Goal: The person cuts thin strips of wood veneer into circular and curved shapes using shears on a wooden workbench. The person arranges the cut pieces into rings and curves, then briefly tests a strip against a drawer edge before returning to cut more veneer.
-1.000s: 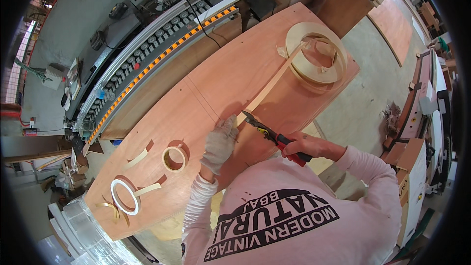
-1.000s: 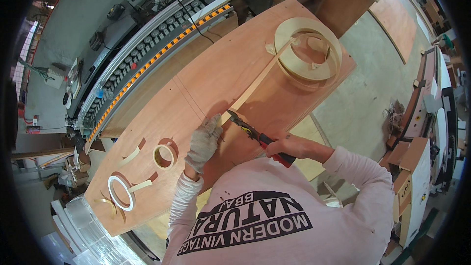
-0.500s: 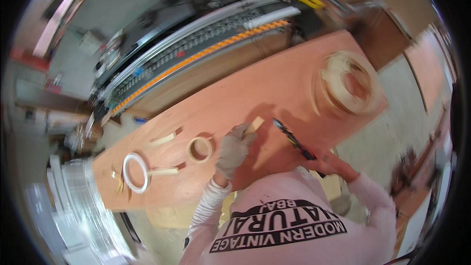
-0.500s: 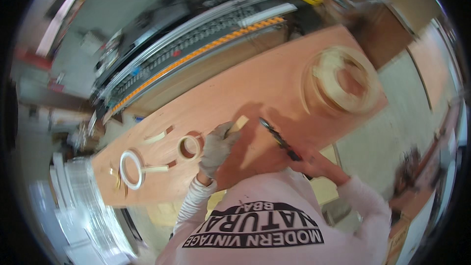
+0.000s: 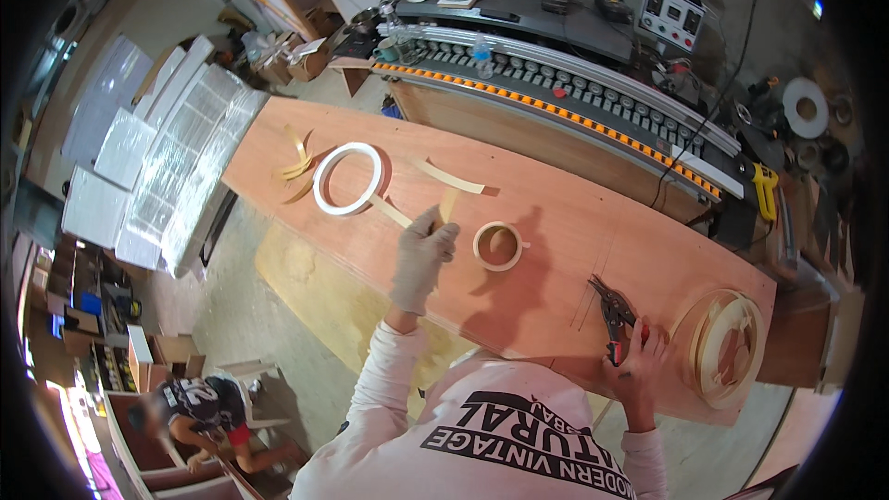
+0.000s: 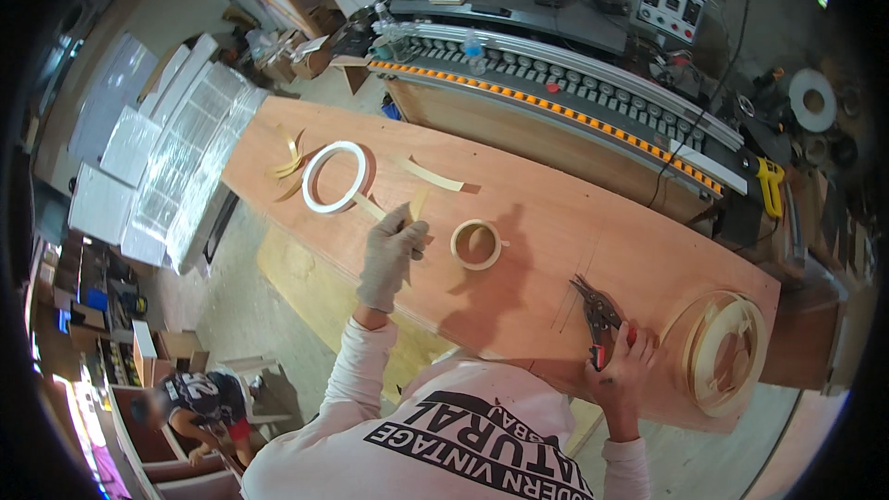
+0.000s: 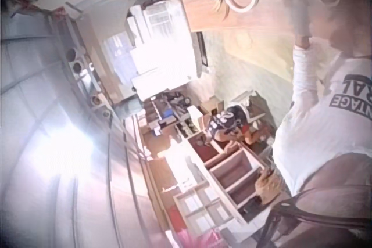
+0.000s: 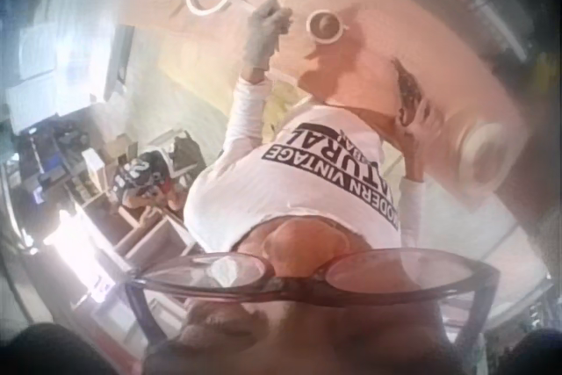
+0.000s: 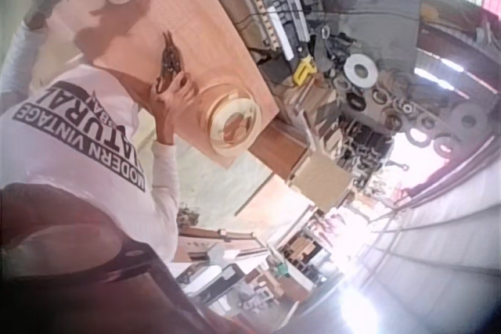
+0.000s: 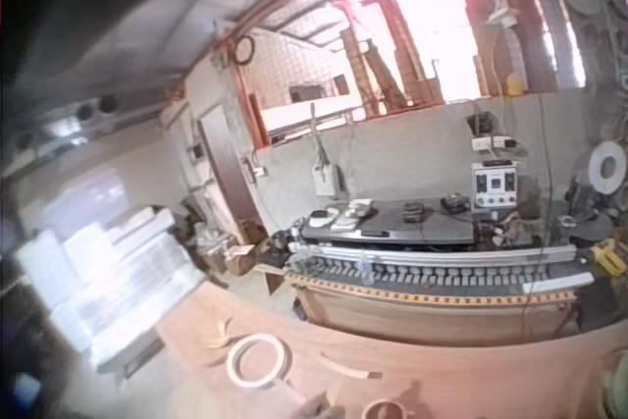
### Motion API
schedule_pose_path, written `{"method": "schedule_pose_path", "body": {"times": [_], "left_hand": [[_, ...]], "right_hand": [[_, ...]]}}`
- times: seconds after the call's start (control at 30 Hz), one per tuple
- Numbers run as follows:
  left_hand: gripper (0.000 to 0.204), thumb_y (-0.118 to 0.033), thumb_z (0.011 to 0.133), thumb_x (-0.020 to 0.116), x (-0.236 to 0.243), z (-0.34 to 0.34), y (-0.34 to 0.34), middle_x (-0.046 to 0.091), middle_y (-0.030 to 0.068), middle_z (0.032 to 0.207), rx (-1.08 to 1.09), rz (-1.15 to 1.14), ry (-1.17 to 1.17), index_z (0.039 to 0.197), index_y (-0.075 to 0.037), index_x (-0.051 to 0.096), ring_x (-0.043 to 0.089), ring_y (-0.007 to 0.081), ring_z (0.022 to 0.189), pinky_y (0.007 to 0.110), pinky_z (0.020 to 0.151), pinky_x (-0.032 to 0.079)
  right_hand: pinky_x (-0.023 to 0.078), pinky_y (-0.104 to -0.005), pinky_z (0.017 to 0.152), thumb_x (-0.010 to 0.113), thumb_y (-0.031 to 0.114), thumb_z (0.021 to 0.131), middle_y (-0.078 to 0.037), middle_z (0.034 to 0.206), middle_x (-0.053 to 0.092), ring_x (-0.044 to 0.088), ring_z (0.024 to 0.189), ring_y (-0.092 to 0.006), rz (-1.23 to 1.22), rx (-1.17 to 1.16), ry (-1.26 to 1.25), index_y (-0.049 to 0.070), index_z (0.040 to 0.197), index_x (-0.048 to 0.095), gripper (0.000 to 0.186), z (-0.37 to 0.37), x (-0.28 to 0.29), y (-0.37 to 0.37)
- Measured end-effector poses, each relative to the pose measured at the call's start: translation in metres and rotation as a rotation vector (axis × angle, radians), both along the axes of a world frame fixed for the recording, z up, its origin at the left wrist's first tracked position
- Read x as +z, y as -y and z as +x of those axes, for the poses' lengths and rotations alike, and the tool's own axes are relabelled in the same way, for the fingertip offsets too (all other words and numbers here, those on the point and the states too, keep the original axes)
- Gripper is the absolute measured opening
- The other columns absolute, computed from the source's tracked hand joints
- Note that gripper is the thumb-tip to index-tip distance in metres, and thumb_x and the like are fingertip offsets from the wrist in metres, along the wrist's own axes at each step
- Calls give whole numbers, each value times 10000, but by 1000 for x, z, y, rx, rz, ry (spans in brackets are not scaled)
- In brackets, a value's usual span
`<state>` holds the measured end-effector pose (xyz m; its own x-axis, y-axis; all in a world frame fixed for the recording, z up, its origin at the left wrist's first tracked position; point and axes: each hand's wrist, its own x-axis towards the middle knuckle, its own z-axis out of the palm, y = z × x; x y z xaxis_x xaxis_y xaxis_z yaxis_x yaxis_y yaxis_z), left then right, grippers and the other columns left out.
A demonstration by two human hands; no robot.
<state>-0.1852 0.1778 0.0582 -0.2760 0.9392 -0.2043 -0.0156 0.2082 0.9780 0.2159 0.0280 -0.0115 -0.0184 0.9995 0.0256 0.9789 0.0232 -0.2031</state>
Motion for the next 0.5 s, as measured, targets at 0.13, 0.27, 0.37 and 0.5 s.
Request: {"method": "schedule_pose_path", "body": {"times": [0.13, 0.27, 0.37, 0.5], "left_hand": [[339, -144, 1014, 623, -15, -36, 22, 658, 44, 863, 200, 30, 175, 1306, 26, 644, 638, 130, 710, 284, 640, 549], [337, -168, 1051, 582, -27, -66, 25, 665, 77, 910, 407, 150, 364, 1317, 38, 613, 667, 167, 737, 307, 664, 580], [332, -173, 1060, 568, -34, -94, 18, 665, 88, 928, 442, 241, 411, 1313, 38, 603, 675, 174, 754, 308, 676, 588], [281, -133, 1041, 570, -42, -116, 7, 653, 84, 929, 410, 309, 472, 1271, 25, 600, 669, 172, 761, 293, 648, 572]], "right_hand": [[203, -658, 1185, 811, 466, 716, -333, 1516, 355, 327, 1400, -522, -88, 2, 31, -62, 1514, 397, 1042, -3, -3, 2], [182, -653, 1194, 817, 522, 716, -338, 1533, 327, 296, 1418, -524, -61, 49, 30, -58, 1532, 364, 1099, -1, -7, 2], [169, -650, 1200, 819, 530, 723, -336, 1538, 316, 280, 1429, -517, -83, 65, 64, -54, 1543, 344, 1113, 0, -7, 2], [154, -644, 1216, 828, 524, 729, -339, 1558, 287, 261, 1454, -503, -144, 18, 107, -45, 1560, 317, 1129, -5, -4, 5]]}}
